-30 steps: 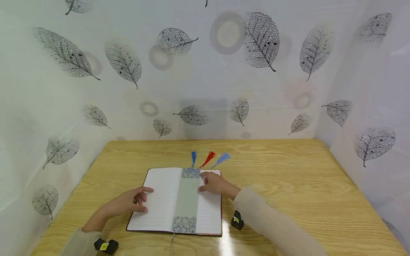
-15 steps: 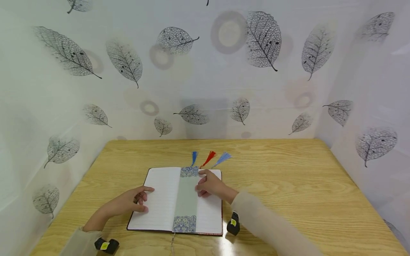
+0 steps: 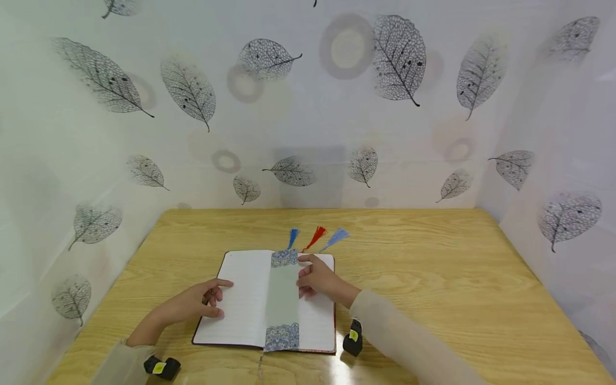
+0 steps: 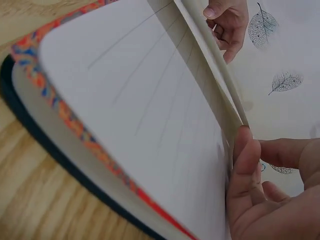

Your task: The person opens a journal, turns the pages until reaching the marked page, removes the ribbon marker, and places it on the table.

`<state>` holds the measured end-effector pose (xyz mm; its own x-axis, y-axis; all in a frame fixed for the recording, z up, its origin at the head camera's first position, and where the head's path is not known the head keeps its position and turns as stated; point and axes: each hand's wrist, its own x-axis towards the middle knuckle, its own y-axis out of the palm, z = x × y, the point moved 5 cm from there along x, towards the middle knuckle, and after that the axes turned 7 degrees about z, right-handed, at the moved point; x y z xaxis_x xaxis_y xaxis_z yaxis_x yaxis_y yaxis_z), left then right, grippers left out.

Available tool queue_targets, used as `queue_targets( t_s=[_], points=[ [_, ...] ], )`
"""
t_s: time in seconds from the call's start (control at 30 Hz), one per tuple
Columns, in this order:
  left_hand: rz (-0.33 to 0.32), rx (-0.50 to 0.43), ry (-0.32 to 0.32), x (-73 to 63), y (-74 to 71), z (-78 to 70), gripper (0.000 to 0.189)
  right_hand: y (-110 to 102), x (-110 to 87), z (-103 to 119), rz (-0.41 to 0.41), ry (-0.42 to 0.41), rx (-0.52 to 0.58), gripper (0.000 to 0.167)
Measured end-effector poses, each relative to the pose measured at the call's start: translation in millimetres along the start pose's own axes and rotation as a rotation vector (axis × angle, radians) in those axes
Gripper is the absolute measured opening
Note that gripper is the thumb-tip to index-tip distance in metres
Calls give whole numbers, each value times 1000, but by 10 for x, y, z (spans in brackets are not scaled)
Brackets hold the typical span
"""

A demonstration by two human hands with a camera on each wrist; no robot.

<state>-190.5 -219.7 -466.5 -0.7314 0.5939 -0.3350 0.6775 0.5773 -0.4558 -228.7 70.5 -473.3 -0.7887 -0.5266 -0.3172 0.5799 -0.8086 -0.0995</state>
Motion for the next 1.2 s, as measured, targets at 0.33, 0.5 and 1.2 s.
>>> queue_targets(
  t_s=[0.33, 0.5, 1.2],
  points=[
    [0, 11, -19, -21, -5, 3, 65, -264, -104, 100, 6, -33, -68, 62],
    [-3, 26, -26, -27, -11, 6, 64, -573, -143, 155, -25, -48, -68, 65],
    [-8, -22, -3, -5, -30, 30, 62, -1502, -614, -287, -69, 13, -82, 68]
  ],
)
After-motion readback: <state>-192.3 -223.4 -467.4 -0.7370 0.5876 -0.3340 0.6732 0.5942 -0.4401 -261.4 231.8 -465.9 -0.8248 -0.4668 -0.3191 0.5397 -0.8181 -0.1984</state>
